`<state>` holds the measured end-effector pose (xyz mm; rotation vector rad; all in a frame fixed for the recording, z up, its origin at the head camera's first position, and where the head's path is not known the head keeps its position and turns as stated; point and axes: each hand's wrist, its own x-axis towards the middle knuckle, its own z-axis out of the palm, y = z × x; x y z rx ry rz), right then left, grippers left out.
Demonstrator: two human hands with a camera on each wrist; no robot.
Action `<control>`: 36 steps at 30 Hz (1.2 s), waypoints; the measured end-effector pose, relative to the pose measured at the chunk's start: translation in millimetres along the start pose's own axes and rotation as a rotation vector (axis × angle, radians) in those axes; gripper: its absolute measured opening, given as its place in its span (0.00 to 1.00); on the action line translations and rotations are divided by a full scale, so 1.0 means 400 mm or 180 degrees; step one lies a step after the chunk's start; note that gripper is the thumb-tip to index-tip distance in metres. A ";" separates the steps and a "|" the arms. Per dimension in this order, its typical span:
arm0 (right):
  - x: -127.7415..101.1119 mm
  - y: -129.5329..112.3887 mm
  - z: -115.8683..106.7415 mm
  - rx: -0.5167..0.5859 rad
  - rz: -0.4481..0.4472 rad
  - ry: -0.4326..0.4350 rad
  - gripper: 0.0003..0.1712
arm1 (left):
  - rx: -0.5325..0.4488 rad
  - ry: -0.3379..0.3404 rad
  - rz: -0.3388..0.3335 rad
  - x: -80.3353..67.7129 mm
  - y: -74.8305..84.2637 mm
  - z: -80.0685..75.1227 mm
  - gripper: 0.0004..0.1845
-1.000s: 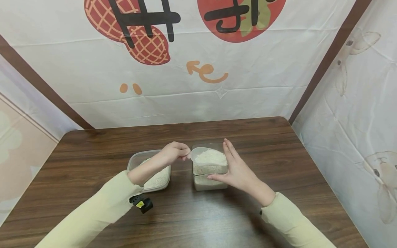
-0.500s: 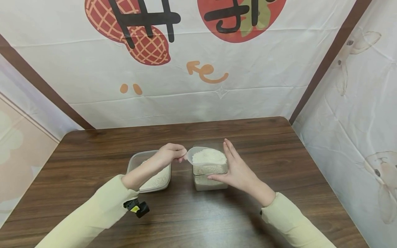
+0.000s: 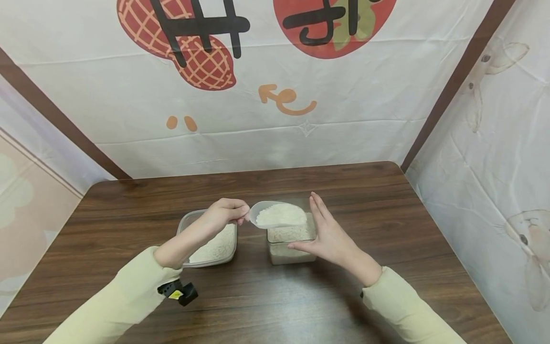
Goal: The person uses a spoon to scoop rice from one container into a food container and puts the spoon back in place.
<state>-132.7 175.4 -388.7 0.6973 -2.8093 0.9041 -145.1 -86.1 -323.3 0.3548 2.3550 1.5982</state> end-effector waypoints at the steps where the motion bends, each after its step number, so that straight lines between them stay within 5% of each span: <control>1: 0.000 0.000 0.000 -0.0001 0.0001 -0.0002 0.66 | -0.0020 0.0000 0.0012 -0.003 0.000 -0.003 0.10; 36: 0.000 -0.002 -0.001 -0.0002 0.0060 -0.0078 0.65 | -0.0089 0.0148 -0.0001 -0.105 -0.039 -0.137 0.13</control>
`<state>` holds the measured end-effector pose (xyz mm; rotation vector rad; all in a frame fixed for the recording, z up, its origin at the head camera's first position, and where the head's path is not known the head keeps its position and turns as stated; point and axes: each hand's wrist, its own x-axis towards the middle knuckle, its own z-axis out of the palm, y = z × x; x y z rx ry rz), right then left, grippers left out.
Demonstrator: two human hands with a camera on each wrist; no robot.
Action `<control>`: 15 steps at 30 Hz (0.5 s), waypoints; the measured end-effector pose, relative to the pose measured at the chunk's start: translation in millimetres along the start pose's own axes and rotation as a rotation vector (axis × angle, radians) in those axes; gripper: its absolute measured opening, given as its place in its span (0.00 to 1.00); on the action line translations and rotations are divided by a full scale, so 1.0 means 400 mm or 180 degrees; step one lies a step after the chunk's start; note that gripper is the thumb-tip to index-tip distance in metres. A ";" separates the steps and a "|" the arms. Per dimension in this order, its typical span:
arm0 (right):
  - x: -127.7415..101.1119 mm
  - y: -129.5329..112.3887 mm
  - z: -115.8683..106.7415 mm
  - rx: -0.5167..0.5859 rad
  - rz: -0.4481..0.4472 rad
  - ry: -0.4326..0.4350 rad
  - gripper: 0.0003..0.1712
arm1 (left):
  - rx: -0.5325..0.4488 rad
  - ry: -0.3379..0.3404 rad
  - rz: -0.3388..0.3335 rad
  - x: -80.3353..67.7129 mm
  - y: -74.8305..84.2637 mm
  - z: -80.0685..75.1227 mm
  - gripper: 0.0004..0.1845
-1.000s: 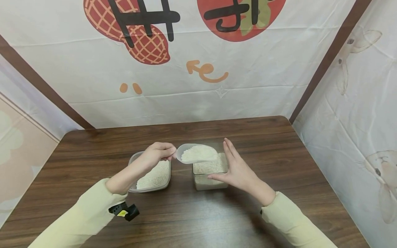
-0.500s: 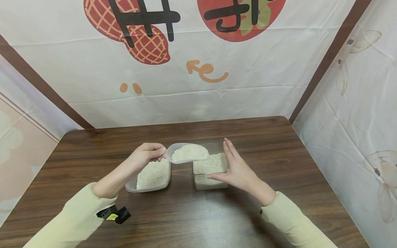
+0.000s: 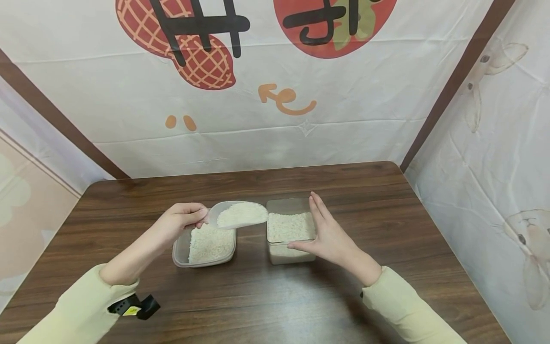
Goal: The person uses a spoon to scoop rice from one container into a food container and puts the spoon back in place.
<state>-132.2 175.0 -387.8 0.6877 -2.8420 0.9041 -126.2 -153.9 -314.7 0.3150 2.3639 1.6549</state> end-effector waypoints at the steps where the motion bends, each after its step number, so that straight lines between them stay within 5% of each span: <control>1: 0.000 0.000 -0.001 -0.0002 0.0005 -0.0002 0.65 | -0.0006 0.0006 -0.0012 -0.004 -0.002 -0.004 0.13; 15: 0.000 -0.002 -0.002 0.0000 0.0057 -0.0030 0.65 | 0.0005 0.0176 -0.0048 -0.045 -0.027 -0.060 0.12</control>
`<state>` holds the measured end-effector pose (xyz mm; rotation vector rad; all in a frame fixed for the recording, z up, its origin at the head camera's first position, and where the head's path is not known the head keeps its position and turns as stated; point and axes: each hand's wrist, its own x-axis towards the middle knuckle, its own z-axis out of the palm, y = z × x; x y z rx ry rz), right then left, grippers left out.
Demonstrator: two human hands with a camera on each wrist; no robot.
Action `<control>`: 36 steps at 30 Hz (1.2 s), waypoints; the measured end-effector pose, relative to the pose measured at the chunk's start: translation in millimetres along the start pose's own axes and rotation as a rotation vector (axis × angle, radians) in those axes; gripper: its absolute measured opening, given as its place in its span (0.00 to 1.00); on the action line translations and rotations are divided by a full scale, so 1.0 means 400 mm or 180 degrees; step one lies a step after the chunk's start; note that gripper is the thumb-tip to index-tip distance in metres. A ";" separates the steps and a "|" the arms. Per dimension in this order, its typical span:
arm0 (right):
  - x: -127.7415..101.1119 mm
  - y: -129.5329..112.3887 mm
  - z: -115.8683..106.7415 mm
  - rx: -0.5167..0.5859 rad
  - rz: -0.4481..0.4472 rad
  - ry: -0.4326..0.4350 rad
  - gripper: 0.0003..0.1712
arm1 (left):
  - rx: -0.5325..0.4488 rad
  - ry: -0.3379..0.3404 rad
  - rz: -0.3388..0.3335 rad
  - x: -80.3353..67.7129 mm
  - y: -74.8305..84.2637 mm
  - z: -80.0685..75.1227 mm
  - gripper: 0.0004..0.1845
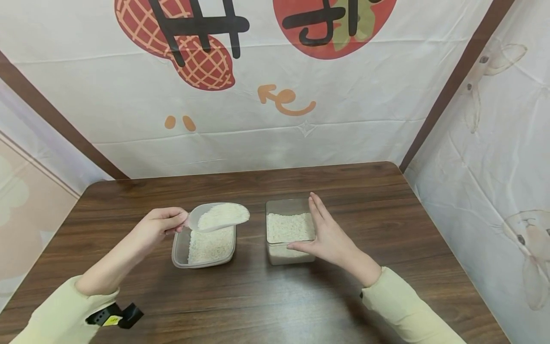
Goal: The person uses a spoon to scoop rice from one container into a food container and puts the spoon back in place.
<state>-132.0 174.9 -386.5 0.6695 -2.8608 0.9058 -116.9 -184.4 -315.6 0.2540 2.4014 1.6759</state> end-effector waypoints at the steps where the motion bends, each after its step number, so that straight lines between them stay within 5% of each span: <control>1: 0.000 0.000 0.000 -0.0002 -0.0004 0.0001 0.65 | 0.0002 0.0010 -0.0006 -0.002 -0.002 -0.004 0.12; 36: 0.000 0.006 0.002 -0.0007 -0.0068 0.0004 0.66 | -0.0241 0.0371 -0.0141 -0.077 -0.120 -0.127 0.15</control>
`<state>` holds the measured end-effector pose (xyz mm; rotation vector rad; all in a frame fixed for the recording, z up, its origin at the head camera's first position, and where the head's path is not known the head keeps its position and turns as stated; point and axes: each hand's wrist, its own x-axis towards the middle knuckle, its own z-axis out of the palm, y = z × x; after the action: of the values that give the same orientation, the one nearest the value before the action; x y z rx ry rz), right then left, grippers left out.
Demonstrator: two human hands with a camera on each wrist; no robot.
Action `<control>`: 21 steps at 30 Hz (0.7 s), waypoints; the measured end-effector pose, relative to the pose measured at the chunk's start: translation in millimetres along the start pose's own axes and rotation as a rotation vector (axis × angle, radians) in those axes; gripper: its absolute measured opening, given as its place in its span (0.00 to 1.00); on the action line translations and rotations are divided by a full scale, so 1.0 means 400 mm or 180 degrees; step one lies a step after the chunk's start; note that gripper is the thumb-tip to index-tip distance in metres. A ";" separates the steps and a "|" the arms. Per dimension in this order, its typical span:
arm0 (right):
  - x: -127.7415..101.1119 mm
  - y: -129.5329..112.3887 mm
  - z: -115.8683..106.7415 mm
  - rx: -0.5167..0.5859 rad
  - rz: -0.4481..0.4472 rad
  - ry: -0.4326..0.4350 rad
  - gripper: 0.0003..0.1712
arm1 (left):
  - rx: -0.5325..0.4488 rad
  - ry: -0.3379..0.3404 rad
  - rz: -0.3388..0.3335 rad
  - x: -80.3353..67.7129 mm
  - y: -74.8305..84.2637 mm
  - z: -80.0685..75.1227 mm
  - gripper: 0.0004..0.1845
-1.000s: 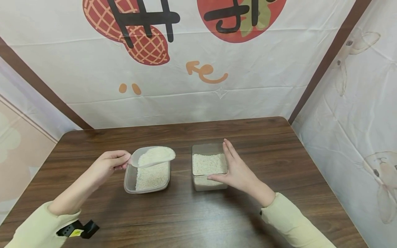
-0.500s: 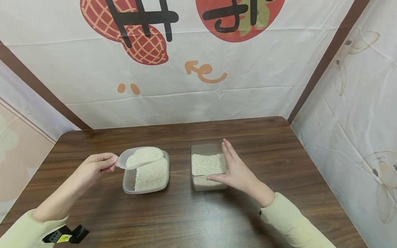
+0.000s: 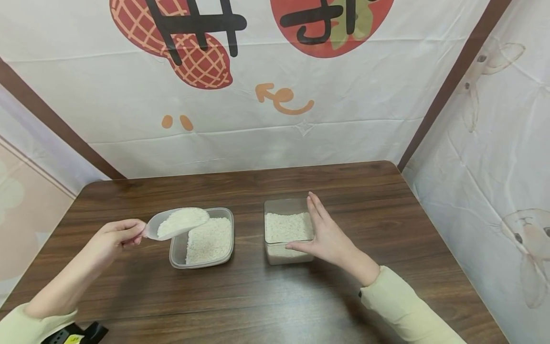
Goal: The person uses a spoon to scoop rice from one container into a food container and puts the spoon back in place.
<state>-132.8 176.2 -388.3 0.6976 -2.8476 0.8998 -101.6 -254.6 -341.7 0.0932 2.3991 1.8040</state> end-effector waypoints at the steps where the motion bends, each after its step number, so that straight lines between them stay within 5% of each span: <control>1: 0.000 0.000 0.000 0.0000 -0.0002 0.0001 0.66 | 0.0042 0.0019 -0.0004 -0.002 -0.003 -0.004 0.15; 10: 0.000 -0.003 -0.001 0.0009 0.0023 -0.0017 0.66 | 0.0312 0.0092 -0.0050 -0.012 -0.026 -0.036 0.15; 21: -0.002 -0.001 0.001 -0.0036 0.0008 -0.0006 0.65 | 0.0105 0.0170 -0.0178 -0.033 -0.061 -0.060 0.15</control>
<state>-131.9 175.9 -388.6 0.6943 -2.8536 0.8830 -91.2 -285.9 -357.7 -0.0186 2.4424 1.7651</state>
